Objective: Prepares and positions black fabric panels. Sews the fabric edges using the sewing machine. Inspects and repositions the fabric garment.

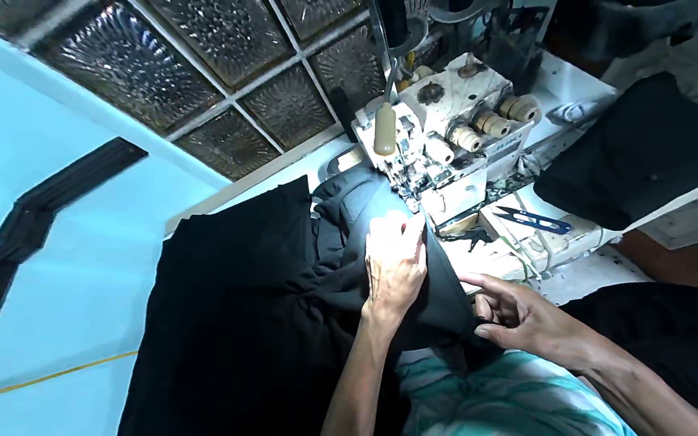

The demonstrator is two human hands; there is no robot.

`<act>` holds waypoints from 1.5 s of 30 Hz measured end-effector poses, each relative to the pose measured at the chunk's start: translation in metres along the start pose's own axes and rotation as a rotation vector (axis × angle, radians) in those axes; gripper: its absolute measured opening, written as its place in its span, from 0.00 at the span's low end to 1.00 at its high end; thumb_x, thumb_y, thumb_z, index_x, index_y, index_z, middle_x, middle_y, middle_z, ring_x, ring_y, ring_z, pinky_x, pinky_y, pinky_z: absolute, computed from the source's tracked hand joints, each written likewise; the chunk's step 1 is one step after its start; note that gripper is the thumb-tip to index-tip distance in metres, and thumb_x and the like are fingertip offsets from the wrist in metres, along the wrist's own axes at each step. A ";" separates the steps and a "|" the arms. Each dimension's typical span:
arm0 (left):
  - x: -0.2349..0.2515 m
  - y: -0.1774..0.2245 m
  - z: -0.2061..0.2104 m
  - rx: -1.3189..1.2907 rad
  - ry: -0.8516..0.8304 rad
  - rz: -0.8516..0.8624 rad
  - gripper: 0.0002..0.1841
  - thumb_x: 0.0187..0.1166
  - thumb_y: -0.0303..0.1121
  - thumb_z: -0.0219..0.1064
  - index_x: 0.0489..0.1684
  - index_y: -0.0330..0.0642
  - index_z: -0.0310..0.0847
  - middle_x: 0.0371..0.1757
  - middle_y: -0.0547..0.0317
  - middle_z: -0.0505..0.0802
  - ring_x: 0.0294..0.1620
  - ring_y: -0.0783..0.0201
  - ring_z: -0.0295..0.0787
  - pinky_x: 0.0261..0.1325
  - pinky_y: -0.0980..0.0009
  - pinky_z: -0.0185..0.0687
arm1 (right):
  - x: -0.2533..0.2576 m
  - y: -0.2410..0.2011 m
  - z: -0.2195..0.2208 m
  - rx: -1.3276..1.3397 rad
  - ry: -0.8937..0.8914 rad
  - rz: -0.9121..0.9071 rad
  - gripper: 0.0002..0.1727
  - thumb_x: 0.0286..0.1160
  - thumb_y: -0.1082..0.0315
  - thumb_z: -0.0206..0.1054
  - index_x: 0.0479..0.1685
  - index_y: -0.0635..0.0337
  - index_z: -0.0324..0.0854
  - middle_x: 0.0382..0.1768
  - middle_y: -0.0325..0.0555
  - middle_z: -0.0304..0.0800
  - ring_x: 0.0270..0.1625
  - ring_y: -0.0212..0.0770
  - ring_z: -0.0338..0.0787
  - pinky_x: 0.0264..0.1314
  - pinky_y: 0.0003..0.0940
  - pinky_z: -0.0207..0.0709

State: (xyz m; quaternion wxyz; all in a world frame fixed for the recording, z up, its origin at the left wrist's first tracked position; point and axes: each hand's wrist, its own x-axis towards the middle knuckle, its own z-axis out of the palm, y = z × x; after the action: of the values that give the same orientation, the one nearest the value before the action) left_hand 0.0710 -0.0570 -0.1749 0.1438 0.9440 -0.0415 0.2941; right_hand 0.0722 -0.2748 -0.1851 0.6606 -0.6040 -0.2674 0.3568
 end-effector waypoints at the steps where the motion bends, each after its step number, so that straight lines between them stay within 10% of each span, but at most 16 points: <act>1: 0.002 0.000 -0.001 0.006 -0.028 -0.011 0.15 0.76 0.28 0.63 0.55 0.41 0.93 0.40 0.48 0.86 0.46 0.48 0.82 0.45 0.57 0.76 | 0.000 0.001 -0.001 0.004 0.001 0.002 0.42 0.60 0.76 0.71 0.84 0.63 0.64 0.29 0.22 0.78 0.27 0.15 0.77 0.32 0.10 0.72; 14: -0.005 0.005 -0.004 0.055 -0.068 0.003 0.19 0.77 0.38 0.65 0.63 0.46 0.91 0.44 0.52 0.87 0.50 0.51 0.81 0.45 0.57 0.71 | -0.007 0.006 -0.021 -0.126 0.033 -0.030 0.39 0.59 0.73 0.71 0.81 0.55 0.72 0.29 0.22 0.79 0.27 0.15 0.77 0.30 0.09 0.72; 27: -0.044 0.026 -0.009 0.039 0.091 0.020 0.14 0.79 0.30 0.65 0.55 0.48 0.94 0.61 0.46 0.93 0.70 0.43 0.84 0.70 0.49 0.76 | 0.018 0.000 -0.017 -0.367 0.167 -0.053 0.36 0.65 0.72 0.69 0.81 0.56 0.73 0.32 0.29 0.79 0.28 0.16 0.75 0.30 0.10 0.69; 32: -0.119 0.028 0.007 0.004 0.043 -0.022 0.22 0.80 0.51 0.65 0.61 0.45 0.89 0.65 0.44 0.90 0.73 0.45 0.80 0.79 0.50 0.67 | 0.019 -0.006 -0.018 -0.313 0.131 -0.055 0.35 0.66 0.72 0.69 0.81 0.55 0.73 0.33 0.29 0.81 0.29 0.16 0.76 0.32 0.10 0.70; 38: -0.143 -0.009 -0.016 0.174 -0.086 -0.264 0.32 0.80 0.54 0.61 0.68 0.32 0.84 0.66 0.38 0.90 0.68 0.39 0.86 0.70 0.42 0.75 | 0.023 0.002 -0.020 -0.346 0.117 -0.006 0.35 0.69 0.73 0.68 0.83 0.55 0.72 0.34 0.31 0.80 0.29 0.18 0.76 0.33 0.13 0.71; 45: -0.137 -0.015 -0.016 0.217 0.034 -0.270 0.08 0.74 0.26 0.65 0.34 0.37 0.93 0.40 0.49 0.92 0.43 0.49 0.87 0.45 0.56 0.78 | 0.023 0.011 -0.020 -0.298 0.164 0.015 0.34 0.69 0.72 0.69 0.81 0.54 0.73 0.32 0.30 0.79 0.28 0.19 0.76 0.31 0.14 0.72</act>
State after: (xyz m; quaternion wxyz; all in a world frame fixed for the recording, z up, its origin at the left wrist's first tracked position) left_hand -0.0481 -0.0392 -0.2436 0.0798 0.9459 0.1202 0.2906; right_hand 0.0999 -0.2683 -0.1998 0.5807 -0.7243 -0.2580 0.2676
